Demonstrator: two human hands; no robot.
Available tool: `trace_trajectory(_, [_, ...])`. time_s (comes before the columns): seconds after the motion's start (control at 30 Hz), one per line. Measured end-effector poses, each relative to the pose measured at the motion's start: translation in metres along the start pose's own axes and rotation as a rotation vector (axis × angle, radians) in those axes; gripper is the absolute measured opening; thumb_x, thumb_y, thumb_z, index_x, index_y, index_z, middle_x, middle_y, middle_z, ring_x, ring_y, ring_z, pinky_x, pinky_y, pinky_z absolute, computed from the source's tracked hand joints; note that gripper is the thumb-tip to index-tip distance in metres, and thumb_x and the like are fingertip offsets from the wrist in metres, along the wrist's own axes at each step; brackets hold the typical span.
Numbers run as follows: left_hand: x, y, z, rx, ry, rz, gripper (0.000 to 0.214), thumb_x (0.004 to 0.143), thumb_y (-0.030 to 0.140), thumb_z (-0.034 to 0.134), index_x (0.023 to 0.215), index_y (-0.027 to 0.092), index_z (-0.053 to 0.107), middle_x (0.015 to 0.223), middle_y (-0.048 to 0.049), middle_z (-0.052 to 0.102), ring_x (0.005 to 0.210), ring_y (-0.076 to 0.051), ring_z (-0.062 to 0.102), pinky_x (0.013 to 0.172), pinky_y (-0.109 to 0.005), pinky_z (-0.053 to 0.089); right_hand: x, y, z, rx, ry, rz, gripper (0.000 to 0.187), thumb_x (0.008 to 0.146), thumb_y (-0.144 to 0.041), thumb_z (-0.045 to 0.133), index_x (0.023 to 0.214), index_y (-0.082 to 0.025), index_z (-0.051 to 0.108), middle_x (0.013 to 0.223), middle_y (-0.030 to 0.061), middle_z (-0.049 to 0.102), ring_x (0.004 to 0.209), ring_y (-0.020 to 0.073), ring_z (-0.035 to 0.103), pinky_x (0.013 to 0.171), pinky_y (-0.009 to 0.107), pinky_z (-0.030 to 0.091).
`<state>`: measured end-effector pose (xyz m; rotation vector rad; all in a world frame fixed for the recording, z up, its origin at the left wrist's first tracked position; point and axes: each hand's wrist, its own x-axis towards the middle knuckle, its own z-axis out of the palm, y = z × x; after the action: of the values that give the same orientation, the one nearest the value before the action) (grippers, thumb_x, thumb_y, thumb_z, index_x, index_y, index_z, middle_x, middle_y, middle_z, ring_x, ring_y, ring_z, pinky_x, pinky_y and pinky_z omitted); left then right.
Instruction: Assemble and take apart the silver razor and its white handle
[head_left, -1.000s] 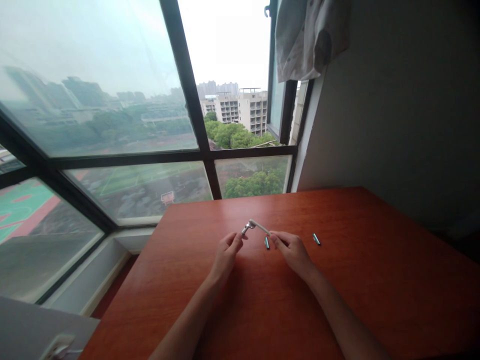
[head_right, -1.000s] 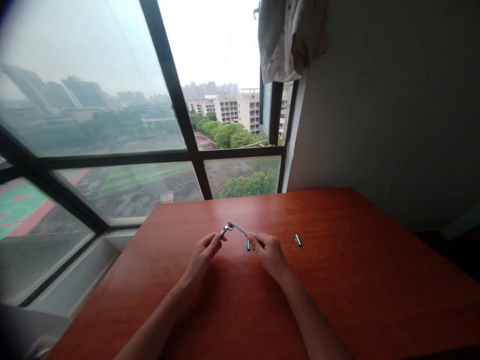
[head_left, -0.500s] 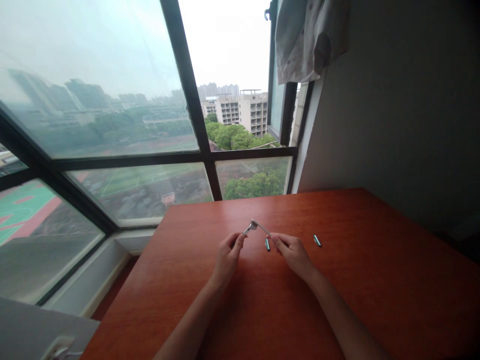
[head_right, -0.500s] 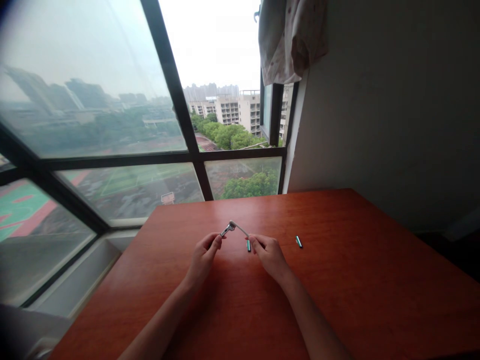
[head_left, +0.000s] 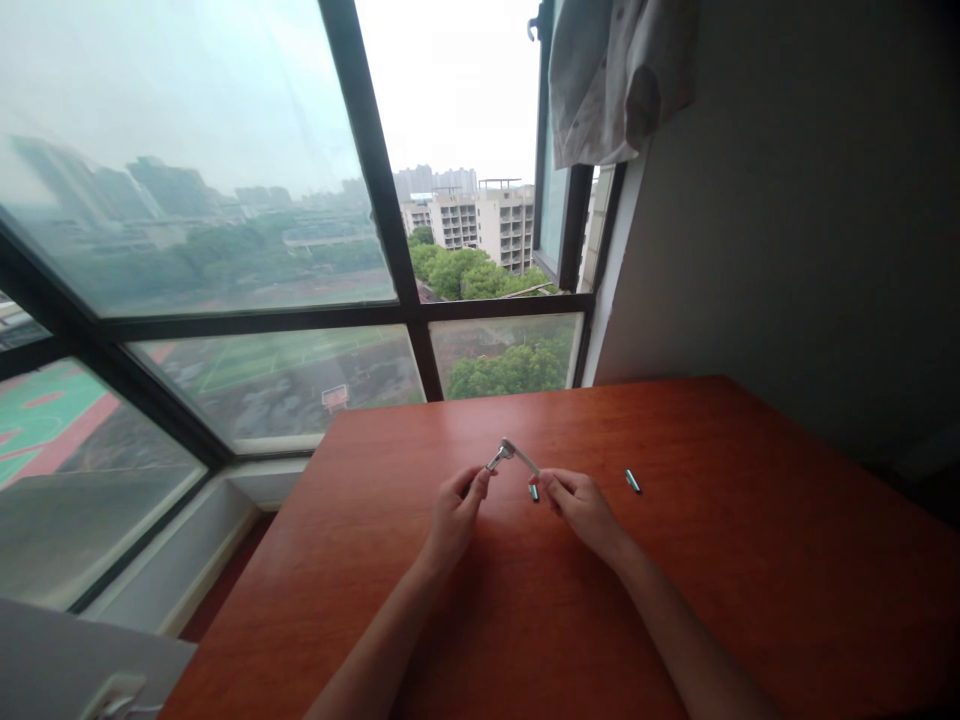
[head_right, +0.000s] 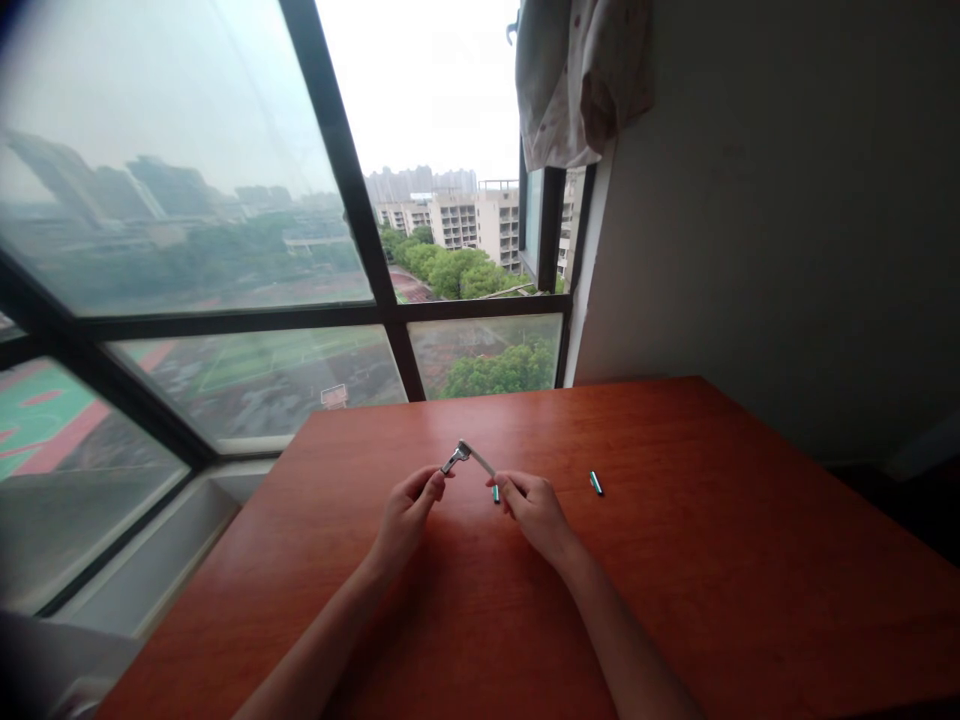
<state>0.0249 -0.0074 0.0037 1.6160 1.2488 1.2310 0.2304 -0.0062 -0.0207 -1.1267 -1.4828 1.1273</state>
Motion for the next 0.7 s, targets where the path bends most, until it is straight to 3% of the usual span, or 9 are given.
trace_trajectory(0.17, [0.002,0.001,-0.004,-0.004,0.081,0.005,0.041,0.085,0.053,0.052,0.08,0.014,0.066,0.065,0.0003,0.051,0.063,-0.015,0.048,0.058,-0.023,0.037,0.0,0.002,0.002,0.047,-0.025,0.019,0.047,0.088,-0.054,0.049,0.082,-0.012,0.069,0.055,-0.0023,0.048,0.047,0.0088,0.039,0.045,0.022,0.027])
trace_trajectory(0.47, [0.0,-0.003,0.003,0.004,-0.058,0.016,0.041,0.086,0.052,0.052,0.085,0.014,0.067,0.061,0.002,0.047,0.058,-0.013,0.043,0.054,-0.023,0.033,0.001,-0.003,0.006,0.212,-0.042,0.102,0.047,0.083,-0.058,0.054,0.078,-0.013,0.066,0.053,-0.0046,0.045,0.042,0.0065,0.032,0.041,0.022,0.021])
trace_trajectory(0.7, [0.0,-0.001,0.0,0.074,0.012,0.032,0.039,0.087,0.05,0.051,0.085,0.014,0.067,0.063,0.001,0.049,0.06,-0.014,0.045,0.055,-0.023,0.035,-0.001,-0.011,0.007,0.253,-0.067,0.156,0.046,0.081,-0.058,0.056,0.077,-0.014,0.065,0.051,-0.0057,0.043,0.04,0.0054,0.029,0.038,0.021,0.017])
